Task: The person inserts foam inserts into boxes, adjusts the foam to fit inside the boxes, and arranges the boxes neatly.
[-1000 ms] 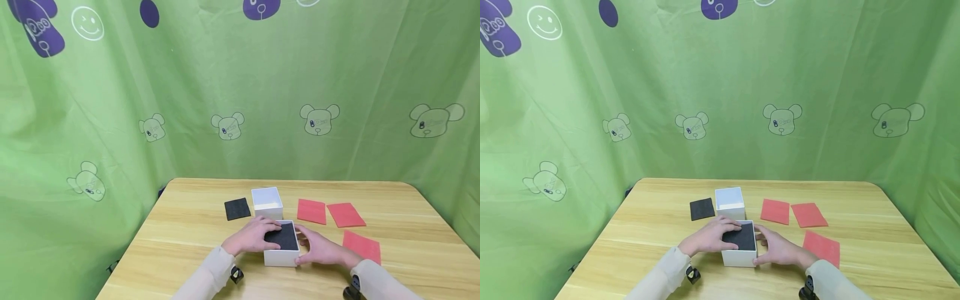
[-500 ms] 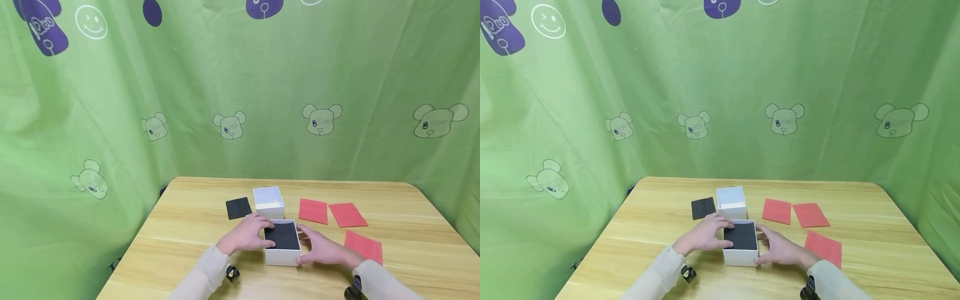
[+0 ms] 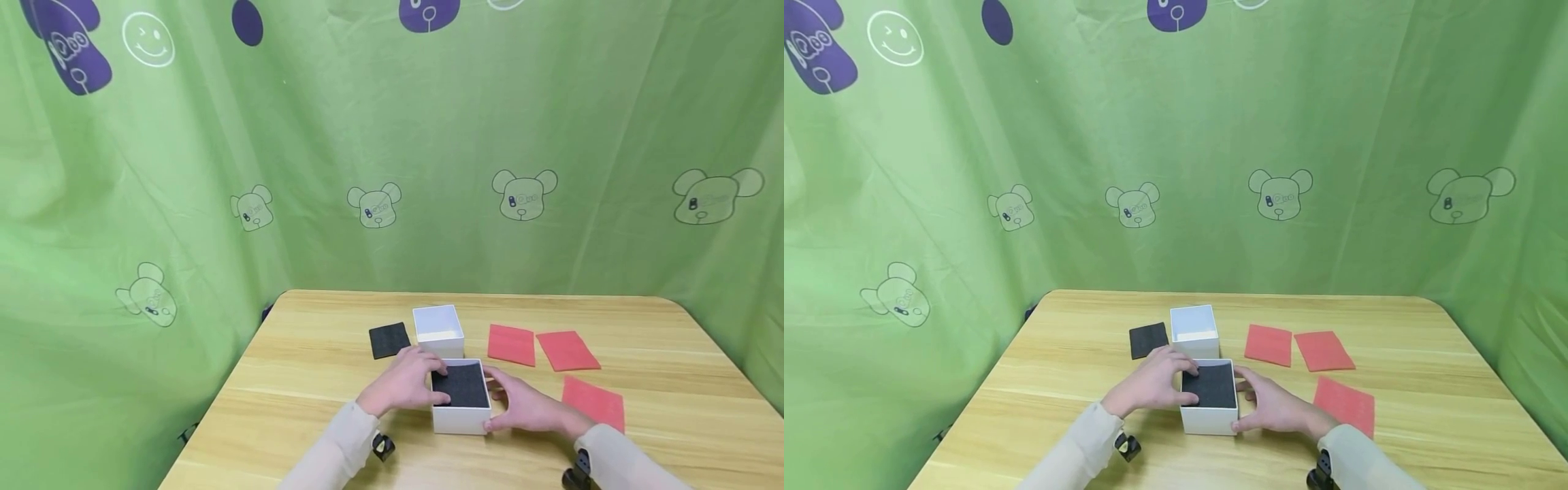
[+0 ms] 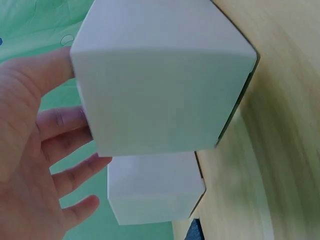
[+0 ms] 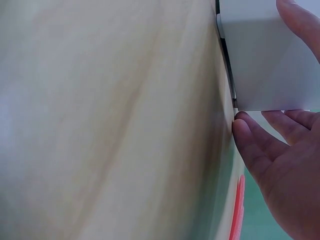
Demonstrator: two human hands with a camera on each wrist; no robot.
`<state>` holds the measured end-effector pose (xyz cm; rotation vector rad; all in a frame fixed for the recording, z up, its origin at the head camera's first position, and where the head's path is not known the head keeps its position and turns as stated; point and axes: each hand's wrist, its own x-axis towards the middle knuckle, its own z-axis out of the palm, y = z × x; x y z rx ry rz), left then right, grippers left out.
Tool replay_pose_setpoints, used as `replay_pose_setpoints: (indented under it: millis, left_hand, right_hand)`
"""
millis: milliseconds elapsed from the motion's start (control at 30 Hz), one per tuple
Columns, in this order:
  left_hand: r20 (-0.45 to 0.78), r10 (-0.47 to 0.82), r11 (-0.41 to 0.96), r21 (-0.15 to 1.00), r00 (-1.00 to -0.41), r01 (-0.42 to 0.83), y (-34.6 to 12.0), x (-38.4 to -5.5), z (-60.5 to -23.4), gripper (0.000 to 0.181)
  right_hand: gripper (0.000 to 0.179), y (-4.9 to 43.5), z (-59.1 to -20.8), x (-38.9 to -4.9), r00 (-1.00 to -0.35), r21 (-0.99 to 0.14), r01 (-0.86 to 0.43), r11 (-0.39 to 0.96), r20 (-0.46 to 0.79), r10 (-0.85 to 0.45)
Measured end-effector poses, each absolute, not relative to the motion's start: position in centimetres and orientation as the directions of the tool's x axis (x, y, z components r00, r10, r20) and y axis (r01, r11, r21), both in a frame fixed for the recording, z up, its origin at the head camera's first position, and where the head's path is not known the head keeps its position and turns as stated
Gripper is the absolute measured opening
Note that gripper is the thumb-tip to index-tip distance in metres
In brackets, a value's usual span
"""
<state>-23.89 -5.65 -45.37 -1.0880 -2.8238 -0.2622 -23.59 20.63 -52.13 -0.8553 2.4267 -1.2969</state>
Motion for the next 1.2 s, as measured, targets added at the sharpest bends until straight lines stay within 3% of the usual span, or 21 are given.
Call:
replay_pose_setpoints:
  millis: [167,433,600,733,933,1200]
  left_hand:
    - [0.178,0.65,0.728,0.135,-0.739,0.673,-6.0,-23.9,-45.1,0.029]
    - [0.181,0.634,0.742,0.129,-0.752,0.657,-6.0,-24.1,-45.7,0.026]
    - [0.208,0.659,0.708,0.154,-0.723,0.689,-6.3,-24.4,-45.8,0.025]
    - [0.269,0.662,0.637,0.29,-0.7,0.714,-7.3,-24.9,-45.9,0.02]
    - [0.297,0.564,0.564,0.543,-0.771,0.622,-9.8,-26.4,-46.0,0.019]
    - [0.241,0.46,0.602,0.622,-0.854,0.5,-12.7,-29.2,-47.7,0.033]
  right_hand:
    - [0.107,20.7,-52.2,-23.6,-0.796,-0.818,-0.38,0.431,0.052,-0.604]
    - [0.108,20.7,-52.1,-23.5,-0.798,-0.819,-0.372,0.437,0.042,-0.601]
    - [0.107,20.7,-52.0,-23.5,-0.801,-0.818,-0.37,0.441,0.041,-0.597]
    - [0.107,20.6,-52.0,-23.4,-0.797,-0.819,-0.379,0.431,0.053,-0.601]
    - [0.107,20.6,-52.0,-23.4,-0.791,-0.819,-0.394,0.416,0.072,-0.607]
    - [0.108,20.6,-52.0,-23.5,-0.788,-0.823,-0.392,0.411,0.069,-0.612]
